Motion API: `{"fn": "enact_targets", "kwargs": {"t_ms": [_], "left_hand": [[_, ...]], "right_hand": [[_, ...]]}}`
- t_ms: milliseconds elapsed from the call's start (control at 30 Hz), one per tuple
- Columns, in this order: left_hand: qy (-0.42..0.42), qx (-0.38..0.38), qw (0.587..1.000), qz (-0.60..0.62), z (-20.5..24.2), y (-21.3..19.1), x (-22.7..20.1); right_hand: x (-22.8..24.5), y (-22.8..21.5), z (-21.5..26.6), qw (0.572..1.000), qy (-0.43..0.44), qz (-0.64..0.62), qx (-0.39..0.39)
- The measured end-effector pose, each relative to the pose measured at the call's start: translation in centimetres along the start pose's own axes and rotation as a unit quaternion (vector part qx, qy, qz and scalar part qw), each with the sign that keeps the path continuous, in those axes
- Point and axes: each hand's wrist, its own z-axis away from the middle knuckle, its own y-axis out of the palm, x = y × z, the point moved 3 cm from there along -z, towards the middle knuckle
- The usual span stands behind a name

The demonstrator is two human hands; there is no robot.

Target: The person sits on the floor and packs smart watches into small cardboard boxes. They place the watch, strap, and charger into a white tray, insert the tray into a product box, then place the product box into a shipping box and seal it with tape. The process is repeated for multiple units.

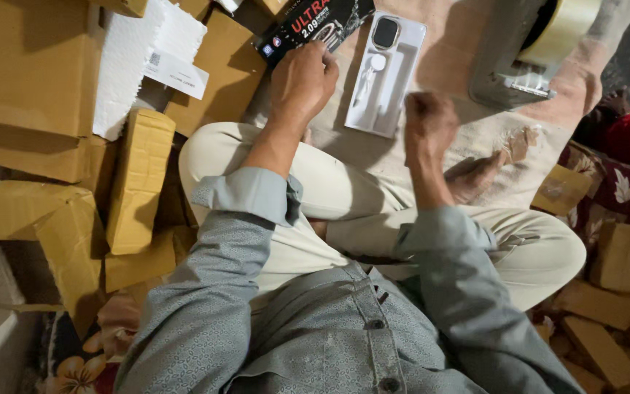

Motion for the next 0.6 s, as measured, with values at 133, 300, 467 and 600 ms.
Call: {"fn": "enact_targets", "kwargs": {"t_ms": [133, 300, 467, 600], "left_hand": [[0.038, 0.07, 0.996, 0.036, 0.2, 1.0, -1.2], [0.111, 0.209, 0.972, 0.012, 1.3, 2.3, -2.3], [0.081, 0.161, 0.984, 0.012, 1.2, 2.0, -1.3], [0.091, 0.168, 0.982, -0.002, 0.8, 2.5, -1.1]], "right_hand": [[-5.2, -4.8, 2.7, 0.985, 0.017, 0.171, -0.001], [-7.0, -3.6, 3.4, 0.973, 0.139, 0.125, 0.136], [-4.2, -2.8, 3.5, 0.986, 0.078, 0.123, 0.076], [-3.4, -4.9, 3.3, 0.974, 0.155, 0.099, 0.135]]}}
